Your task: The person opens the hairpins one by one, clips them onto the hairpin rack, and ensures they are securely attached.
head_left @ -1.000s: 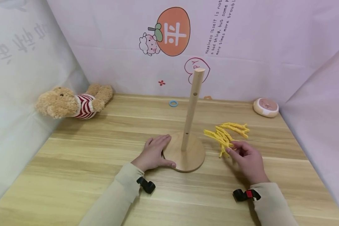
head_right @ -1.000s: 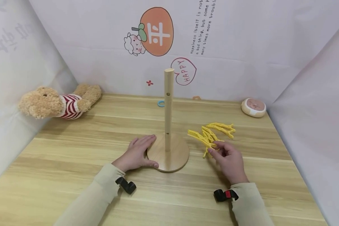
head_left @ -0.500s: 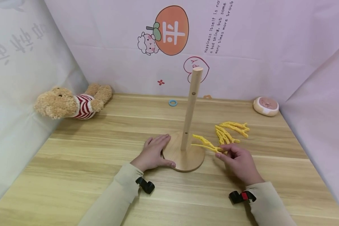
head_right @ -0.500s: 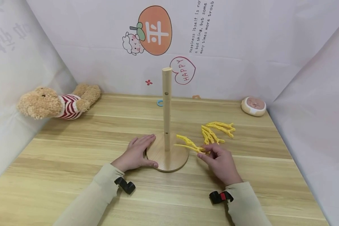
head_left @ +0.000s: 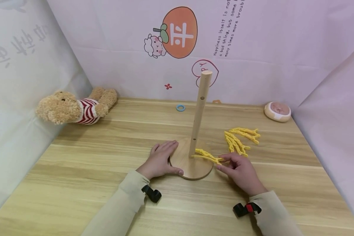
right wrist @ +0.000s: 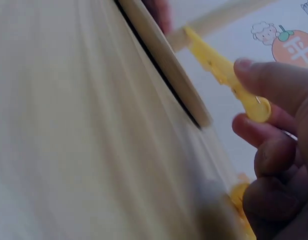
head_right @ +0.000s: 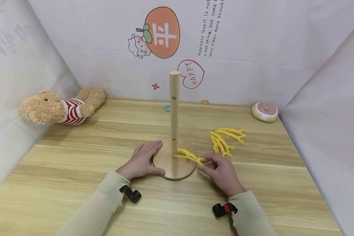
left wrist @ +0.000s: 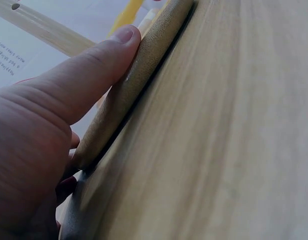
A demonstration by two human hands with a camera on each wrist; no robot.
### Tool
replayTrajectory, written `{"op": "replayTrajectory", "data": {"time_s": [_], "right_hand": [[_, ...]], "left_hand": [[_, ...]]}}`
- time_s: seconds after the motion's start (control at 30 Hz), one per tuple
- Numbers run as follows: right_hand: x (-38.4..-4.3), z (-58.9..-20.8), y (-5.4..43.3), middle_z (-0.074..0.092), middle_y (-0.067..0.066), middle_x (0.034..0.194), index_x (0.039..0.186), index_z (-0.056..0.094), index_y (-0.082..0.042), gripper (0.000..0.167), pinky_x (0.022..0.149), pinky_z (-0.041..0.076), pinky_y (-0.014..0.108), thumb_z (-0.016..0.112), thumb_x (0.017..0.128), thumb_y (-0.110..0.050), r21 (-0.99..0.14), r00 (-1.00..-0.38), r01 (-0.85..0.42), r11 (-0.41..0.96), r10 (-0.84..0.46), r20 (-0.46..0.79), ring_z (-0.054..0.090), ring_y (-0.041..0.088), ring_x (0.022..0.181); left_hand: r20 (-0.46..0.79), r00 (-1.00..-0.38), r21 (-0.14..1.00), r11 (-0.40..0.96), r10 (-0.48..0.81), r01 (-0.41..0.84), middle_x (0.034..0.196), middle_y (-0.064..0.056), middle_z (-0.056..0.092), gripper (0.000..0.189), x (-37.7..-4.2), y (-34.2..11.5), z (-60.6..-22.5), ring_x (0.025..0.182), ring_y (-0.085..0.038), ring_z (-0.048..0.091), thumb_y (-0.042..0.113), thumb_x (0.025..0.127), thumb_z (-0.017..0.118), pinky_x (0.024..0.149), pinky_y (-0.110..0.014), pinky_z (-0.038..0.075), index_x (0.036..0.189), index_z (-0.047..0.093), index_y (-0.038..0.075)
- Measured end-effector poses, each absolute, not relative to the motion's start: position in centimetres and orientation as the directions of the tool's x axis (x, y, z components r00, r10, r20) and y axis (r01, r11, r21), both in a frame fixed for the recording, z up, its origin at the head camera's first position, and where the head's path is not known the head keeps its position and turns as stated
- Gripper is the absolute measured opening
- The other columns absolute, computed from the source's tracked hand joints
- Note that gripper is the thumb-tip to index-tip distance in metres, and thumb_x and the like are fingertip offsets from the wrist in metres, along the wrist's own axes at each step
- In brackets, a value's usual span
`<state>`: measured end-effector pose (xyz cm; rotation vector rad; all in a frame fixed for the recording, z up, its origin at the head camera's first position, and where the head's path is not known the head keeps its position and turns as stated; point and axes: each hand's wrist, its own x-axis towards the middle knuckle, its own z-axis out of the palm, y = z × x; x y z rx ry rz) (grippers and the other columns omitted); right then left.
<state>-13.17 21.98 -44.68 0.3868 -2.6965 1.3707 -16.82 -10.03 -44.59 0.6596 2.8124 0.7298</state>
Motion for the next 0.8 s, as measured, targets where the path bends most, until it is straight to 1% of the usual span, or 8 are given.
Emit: {"op": "replayTrajectory", "data": {"time_s": [0.13, 0.27, 0.43, 0.67, 0.8], "right_hand": [[-12.9, -44.9, 21.3, 0.057, -0.001, 0.075, 0.112, 0.074, -0.012, 0.033, 0.053, 0.043, 0.025, 0.084, 0.083, -0.025, -0.794, -0.972, -0.226, 0.565, -0.183, 0.147, 0.05, 0.01, 0.062], [-12.8, -45.1, 20.9, 0.056, -0.001, 0.073, 0.115, 0.073, -0.012, 0.036, 0.052, 0.043, 0.025, 0.083, 0.083, -0.026, -0.796, -0.973, -0.214, 0.566, -0.199, 0.12, 0.049, 0.011, 0.063], [-12.9, -45.3, 20.1, 0.06, -0.002, 0.08, 0.115, 0.074, -0.012, 0.036, 0.054, 0.044, 0.025, 0.083, 0.084, -0.027, -0.803, -0.971, -0.23, 0.55, -0.189, 0.148, 0.052, 0.011, 0.066], [-13.4, -45.5, 18.2, 0.068, -0.004, 0.095, 0.119, 0.074, -0.012, 0.038, 0.067, 0.047, 0.026, 0.082, 0.085, -0.026, -0.788, -0.966, -0.256, 0.56, -0.175, 0.19, 0.056, 0.014, 0.078], [-13.6, -45.5, 17.3, 0.068, -0.003, 0.096, 0.121, 0.074, -0.011, 0.039, 0.069, 0.047, 0.026, 0.082, 0.085, -0.026, -0.791, -0.969, -0.245, 0.56, -0.167, 0.183, 0.055, 0.015, 0.08]], "left_hand": [[-0.047, -0.888, 0.495, 0.782, 0.458, 0.377, 0.165, -0.004, 0.026, 0.117, -16.8, -10.0, -44.6, 0.152, -0.022, 0.02, 0.065, 0.07, 0.082, 0.122, -0.052, 0.004, 0.159, 0.028, 0.011], [-0.053, -0.887, 0.492, 0.784, 0.46, 0.377, 0.165, -0.003, 0.025, 0.116, -16.8, -9.9, -44.5, 0.152, -0.022, 0.019, 0.064, 0.071, 0.081, 0.122, -0.052, 0.003, 0.16, 0.028, 0.011], [-0.061, -0.888, 0.488, 0.789, 0.457, 0.373, 0.165, -0.002, 0.024, 0.117, -16.8, -10.0, -44.5, 0.152, -0.022, 0.018, 0.064, 0.071, 0.081, 0.122, -0.052, 0.003, 0.16, 0.026, 0.012], [-0.069, -0.887, 0.491, 0.789, 0.456, 0.368, 0.166, -0.002, 0.024, 0.117, -16.8, -10.1, -44.4, 0.153, -0.022, 0.017, 0.065, 0.071, 0.08, 0.122, -0.052, 0.003, 0.16, 0.026, 0.012], [-0.062, -0.886, 0.497, 0.784, 0.459, 0.371, 0.165, -0.003, 0.025, 0.117, -16.7, -10.0, -44.4, 0.152, -0.023, 0.018, 0.065, 0.071, 0.081, 0.122, -0.053, 0.003, 0.16, 0.027, 0.012]]}}
